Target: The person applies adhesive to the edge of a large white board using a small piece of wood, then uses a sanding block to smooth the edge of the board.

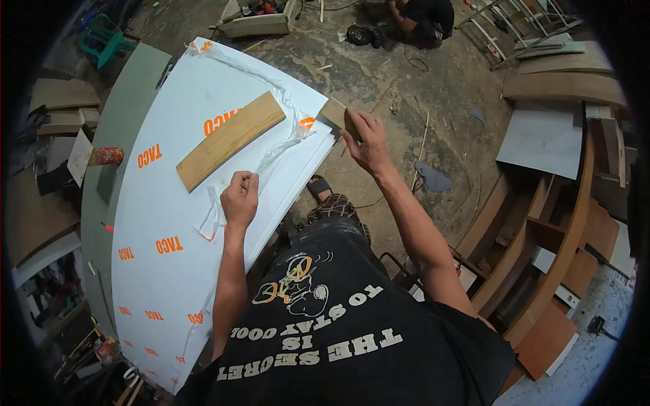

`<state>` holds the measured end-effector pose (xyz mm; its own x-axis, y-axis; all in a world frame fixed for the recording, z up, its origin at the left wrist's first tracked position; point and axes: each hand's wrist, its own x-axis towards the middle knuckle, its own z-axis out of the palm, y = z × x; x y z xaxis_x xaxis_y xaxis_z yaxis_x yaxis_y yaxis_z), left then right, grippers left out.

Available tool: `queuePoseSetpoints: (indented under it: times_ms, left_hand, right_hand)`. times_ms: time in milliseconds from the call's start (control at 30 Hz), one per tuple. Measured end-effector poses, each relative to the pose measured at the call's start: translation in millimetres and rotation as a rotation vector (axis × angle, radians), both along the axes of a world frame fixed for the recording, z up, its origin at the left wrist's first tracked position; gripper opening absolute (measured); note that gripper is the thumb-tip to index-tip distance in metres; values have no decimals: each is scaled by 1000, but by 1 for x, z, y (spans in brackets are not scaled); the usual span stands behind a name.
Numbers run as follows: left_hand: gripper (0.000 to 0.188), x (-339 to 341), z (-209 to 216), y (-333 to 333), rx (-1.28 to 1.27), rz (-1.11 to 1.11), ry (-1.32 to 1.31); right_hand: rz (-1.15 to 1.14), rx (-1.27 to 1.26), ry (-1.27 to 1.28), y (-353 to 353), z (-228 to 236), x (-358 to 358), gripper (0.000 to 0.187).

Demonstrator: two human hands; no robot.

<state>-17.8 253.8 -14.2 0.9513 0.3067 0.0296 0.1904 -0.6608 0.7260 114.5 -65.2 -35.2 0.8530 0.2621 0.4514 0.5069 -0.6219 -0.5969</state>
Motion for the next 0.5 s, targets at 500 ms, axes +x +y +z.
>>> queuePoseSetpoints:
  times_ms: [500]
  left_hand:
    - [14, -68, -9, 19, -7, 283, -21]
  right_hand:
    - [458, 481, 918, 77, 49, -46, 44]
